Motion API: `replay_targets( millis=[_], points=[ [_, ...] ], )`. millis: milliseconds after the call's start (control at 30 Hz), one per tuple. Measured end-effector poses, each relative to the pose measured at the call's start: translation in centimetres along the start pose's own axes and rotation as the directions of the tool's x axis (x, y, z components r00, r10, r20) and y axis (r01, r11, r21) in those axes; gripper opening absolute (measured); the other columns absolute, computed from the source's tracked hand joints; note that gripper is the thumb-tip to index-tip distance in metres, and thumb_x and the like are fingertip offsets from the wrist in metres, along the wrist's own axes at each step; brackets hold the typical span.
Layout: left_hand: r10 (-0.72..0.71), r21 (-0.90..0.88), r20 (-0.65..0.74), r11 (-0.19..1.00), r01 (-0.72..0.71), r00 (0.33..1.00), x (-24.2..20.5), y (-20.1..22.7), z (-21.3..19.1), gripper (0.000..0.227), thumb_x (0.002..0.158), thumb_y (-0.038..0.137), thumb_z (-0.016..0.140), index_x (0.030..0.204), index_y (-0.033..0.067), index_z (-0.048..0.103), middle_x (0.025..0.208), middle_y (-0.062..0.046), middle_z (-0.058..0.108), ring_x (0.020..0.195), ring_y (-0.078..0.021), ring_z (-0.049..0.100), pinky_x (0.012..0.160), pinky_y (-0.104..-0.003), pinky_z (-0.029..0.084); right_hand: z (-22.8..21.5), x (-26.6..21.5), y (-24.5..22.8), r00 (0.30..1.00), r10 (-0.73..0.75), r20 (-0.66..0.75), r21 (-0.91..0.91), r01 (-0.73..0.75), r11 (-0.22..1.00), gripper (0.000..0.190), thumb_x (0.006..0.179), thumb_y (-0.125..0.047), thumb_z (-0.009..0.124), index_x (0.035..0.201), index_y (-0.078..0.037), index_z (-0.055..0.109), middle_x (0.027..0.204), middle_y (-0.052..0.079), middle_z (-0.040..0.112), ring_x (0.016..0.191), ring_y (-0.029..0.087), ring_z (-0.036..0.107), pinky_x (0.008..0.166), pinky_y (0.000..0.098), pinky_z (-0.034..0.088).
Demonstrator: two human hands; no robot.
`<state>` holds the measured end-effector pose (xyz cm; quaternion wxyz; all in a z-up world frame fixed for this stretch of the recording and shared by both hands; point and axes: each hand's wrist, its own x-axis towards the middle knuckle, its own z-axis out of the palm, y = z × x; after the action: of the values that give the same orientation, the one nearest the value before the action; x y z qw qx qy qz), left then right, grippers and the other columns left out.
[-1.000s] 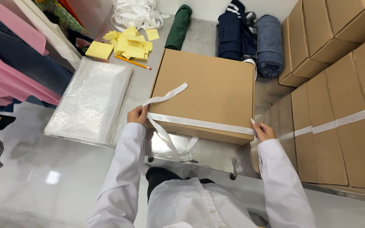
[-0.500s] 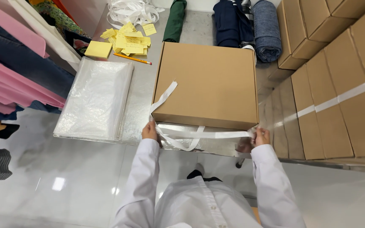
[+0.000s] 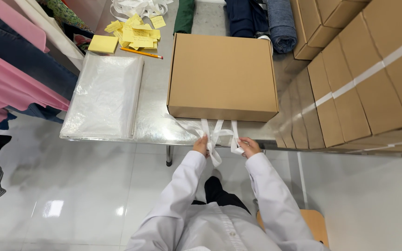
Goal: The person opens a cardboard box, removes a green garment wrapped in plastic, and places it on a metal table. They then unwrap the garment, fold it, and place it back into the box. Finally, the person removes a white ribbon from the box.
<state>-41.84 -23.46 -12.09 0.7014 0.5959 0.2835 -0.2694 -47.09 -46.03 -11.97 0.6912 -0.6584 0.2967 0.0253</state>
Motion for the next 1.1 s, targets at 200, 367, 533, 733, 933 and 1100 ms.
replay_targets(
  millis=[200,367,533,733,933,1100],
  points=[
    [-0.008,-0.021,0.068,1.000,0.009,0.998,-2.2,-2.0,1.6,0.058,0.098,0.050,0.064,0.131,0.0047,0.049,0.117,-0.019,0.053,0.084,-0.0276,0.056,0.068,-0.037,0.065,2.5,-3.5,-1.2,0.997,-0.044,0.056,0.011,0.044,0.999,0.030,0.089,-0.015,0.077,0.114,0.000,0.069,0.075,0.013,0.066,0.043,0.013,0.046,0.036,0.0249,0.043],
    [0.010,0.002,-0.019,1.000,-0.010,1.000,-1.2,-3.3,2.3,0.067,0.093,0.049,0.073,0.136,0.0144,0.036,0.116,-0.017,0.052,0.081,-0.0273,0.061,0.064,-0.037,0.067,3.8,-5.2,-0.2,0.994,-0.097,0.057,-0.088,0.102,0.991,0.027,0.086,-0.013,0.077,0.109,-0.001,0.072,0.073,0.011,0.065,0.045,0.016,0.054,0.038,0.0249,0.047],
    [0.007,-0.028,0.004,1.000,-0.007,1.000,-0.6,-3.5,2.1,0.077,0.092,0.047,0.076,0.145,0.0116,0.033,0.120,-0.019,0.052,0.073,-0.0244,0.059,0.056,-0.034,0.066,4.7,-5.7,1.5,0.990,-0.141,0.029,-0.350,0.142,0.926,0.028,0.080,-0.021,0.081,0.106,-0.011,0.076,0.073,0.006,0.071,0.053,0.019,0.064,0.050,0.0283,0.055],
    [0.011,0.206,0.112,0.978,-0.034,0.994,-3.9,0.7,1.4,0.095,0.083,0.065,0.078,0.153,0.0098,0.042,0.147,-0.022,0.048,0.107,-0.0387,0.067,0.071,-0.049,0.066,5.5,-7.6,0.7,0.967,-0.216,0.132,-0.642,0.250,0.725,0.019,0.083,-0.031,0.076,0.102,-0.030,0.078,0.077,-0.004,0.075,0.067,0.017,0.073,0.064,0.0287,0.057],
    [0.163,0.591,0.171,0.772,-0.234,0.972,-3.3,2.0,1.7,0.072,0.072,0.046,0.087,0.123,-0.0016,0.068,0.115,-0.022,0.072,0.110,-0.0407,0.069,0.093,-0.051,0.057,4.4,-10.1,-2.7,0.884,-0.295,0.363,-0.575,0.462,0.675,0.019,0.085,-0.020,0.075,0.103,-0.024,0.081,0.086,0.003,0.077,0.064,0.019,0.069,0.065,0.0315,0.057],
    [0.271,0.779,0.210,0.534,-0.328,0.939,1.4,-0.5,3.0,0.060,0.096,0.060,0.055,0.118,0.0071,0.072,0.109,-0.017,0.075,0.113,-0.0360,0.069,0.096,-0.051,0.056,1.5,-4.1,-2.0,0.958,-0.275,0.080,-0.393,0.284,0.875,0.030,0.091,-0.028,0.075,0.121,-0.022,0.073,0.118,0.006,0.071,0.110,0.027,0.068,0.098,0.0408,0.052]
  ],
)
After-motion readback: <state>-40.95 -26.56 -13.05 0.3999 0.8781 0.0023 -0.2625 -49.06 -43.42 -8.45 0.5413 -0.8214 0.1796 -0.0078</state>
